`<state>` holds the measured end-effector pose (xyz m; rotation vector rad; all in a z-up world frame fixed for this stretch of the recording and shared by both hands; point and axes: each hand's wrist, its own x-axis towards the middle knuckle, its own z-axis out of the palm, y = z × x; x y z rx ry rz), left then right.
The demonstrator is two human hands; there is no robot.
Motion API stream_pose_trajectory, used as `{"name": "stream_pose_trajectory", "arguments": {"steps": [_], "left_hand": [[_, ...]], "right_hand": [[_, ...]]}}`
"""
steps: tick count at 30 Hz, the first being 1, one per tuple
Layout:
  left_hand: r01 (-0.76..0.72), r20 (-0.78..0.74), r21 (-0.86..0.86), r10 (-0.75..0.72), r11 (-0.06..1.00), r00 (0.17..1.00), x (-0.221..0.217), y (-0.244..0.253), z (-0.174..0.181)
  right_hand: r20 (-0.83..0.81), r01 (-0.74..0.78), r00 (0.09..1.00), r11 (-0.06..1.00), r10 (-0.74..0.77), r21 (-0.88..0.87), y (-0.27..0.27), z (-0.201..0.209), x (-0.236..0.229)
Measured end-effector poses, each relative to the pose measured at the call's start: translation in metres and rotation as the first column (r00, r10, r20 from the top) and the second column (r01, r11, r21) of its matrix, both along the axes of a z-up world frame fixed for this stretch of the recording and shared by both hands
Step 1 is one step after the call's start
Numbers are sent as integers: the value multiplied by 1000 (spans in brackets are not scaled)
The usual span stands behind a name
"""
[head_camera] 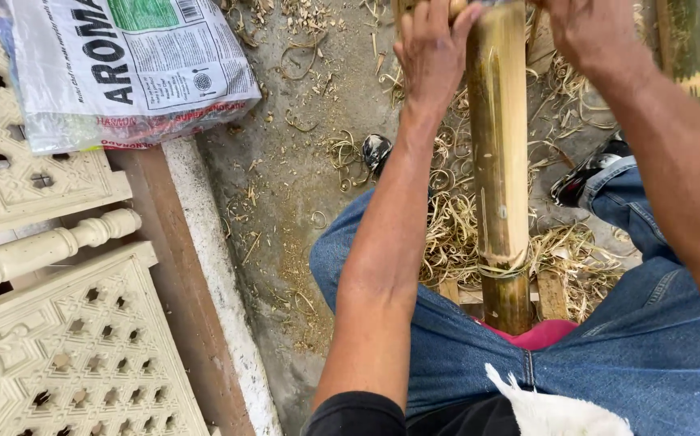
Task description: Shaving and peeling layers from a bamboo stalk using a drawknife or curved blade.
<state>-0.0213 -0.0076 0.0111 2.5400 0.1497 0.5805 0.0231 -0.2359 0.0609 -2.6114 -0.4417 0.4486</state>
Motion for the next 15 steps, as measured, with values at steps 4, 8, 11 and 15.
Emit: {"name": "stream_pose_trajectory", "arguments": {"steps": [4, 8, 11, 15], "left_hand": [[-34, -155, 14, 36, 999, 987, -63, -18, 21], [27, -119, 25, -24, 999, 993, -134, -36, 42], [58, -222, -23, -61, 998, 973, -182, -48, 65], [114, -261, -85, -133, 990, 956, -258, -59, 95]], "right_hand": [[356, -102, 935, 954, -5, 280, 3, 46, -61], [216, 58, 969, 964, -117, 258, -23, 22, -132], [240, 85, 961, 971, -139, 223, -30, 33, -184], [95, 127, 983, 960, -155, 250, -47, 57, -263]]}}
